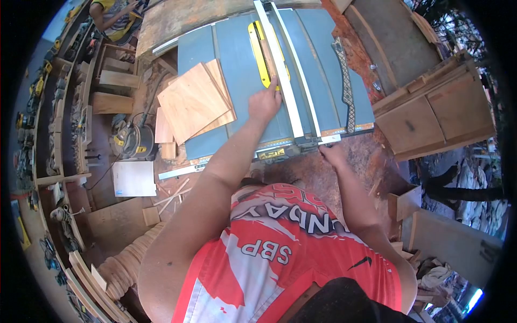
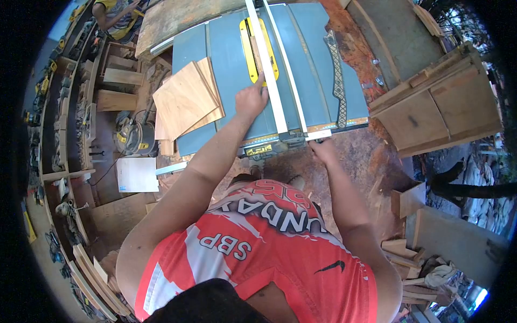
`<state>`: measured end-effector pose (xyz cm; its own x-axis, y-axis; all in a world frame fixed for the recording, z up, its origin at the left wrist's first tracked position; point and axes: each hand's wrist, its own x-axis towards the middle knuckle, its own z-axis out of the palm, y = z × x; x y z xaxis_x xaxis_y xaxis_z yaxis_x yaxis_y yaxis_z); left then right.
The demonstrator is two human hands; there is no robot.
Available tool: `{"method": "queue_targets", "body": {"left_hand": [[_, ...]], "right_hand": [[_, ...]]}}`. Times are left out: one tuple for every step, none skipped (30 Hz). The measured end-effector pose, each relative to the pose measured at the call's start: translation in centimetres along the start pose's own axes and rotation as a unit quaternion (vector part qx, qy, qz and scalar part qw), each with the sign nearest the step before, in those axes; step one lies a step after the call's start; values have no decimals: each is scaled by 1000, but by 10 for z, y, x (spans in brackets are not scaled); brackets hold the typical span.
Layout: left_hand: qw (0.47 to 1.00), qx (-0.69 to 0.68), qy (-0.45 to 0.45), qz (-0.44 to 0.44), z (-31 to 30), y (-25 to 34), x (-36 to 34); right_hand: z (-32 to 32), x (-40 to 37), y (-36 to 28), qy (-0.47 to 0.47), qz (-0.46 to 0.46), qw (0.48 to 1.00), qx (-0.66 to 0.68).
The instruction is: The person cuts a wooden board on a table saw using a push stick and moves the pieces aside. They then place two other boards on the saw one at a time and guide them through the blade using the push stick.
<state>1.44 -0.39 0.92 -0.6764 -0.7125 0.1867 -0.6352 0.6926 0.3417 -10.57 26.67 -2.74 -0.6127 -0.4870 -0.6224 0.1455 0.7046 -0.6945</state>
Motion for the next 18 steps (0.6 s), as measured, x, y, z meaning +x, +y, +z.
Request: {"method": "queue_targets", "body": {"left_hand": [[1000, -4, 10, 5, 0, -1, -1], [1000, -4, 10, 5, 0, -1, -1], [1000, -2, 5, 5, -2, 0, -1], [1000, -1, 0, 4, -3, 1, -1], [1000, 0, 0, 4, -4, 1, 0], [1000, 1, -5, 1, -5, 2, 0], [1000, 2, -9, -2, -6, 2, 0], [1000, 3, -10, -2, -7, 2, -1], [1000, 3, -10, -4, -7, 3, -1], [1000, 3, -10, -5, -8, 3, -1], [1000, 3, -10, -5, -8, 3, 0], [1000, 3, -13, -5, -9, 4, 0], [1000, 4, -16, -5, -9, 4, 0], [1000, 4, -16, -5, -10, 4, 0], [1000, 2, -19, -7, -10, 4, 0], [1000, 0, -23, -9, -10, 4, 0], [1000, 0, -23, -8, -10, 4, 0], [1000, -4, -23, -8, -10, 4, 0]], "right_hand": [[4, 10, 12, 11, -26, 1000, 2], [6, 20, 23, 22, -54, 998, 5], [7, 17, 19, 21, -53, 998, 5], [8, 13, 14, 29, -58, 998, 4], [9, 9, 10, 37, -64, 997, 4], [10, 17, 20, 36, -64, 997, 3], [13, 33, 39, 59, -117, 991, -12], [15, 42, 50, 81, -170, 982, -26], [15, 41, 49, 81, -170, 982, -26], [16, 39, 48, 92, -166, 981, -35], [16, 38, 46, 103, -163, 980, -44], [17, 40, 48, 103, -163, 980, -43], [18, 42, 50, 121, -204, 971, -40], [19, 45, 53, 139, -244, 959, -37], [19, 43, 51, 138, -244, 959, -37], [18, 42, 50, 129, -220, 966, -47], [17, 41, 48, 119, -195, 972, -57], [17, 39, 47, 119, -195, 972, -56]]}}
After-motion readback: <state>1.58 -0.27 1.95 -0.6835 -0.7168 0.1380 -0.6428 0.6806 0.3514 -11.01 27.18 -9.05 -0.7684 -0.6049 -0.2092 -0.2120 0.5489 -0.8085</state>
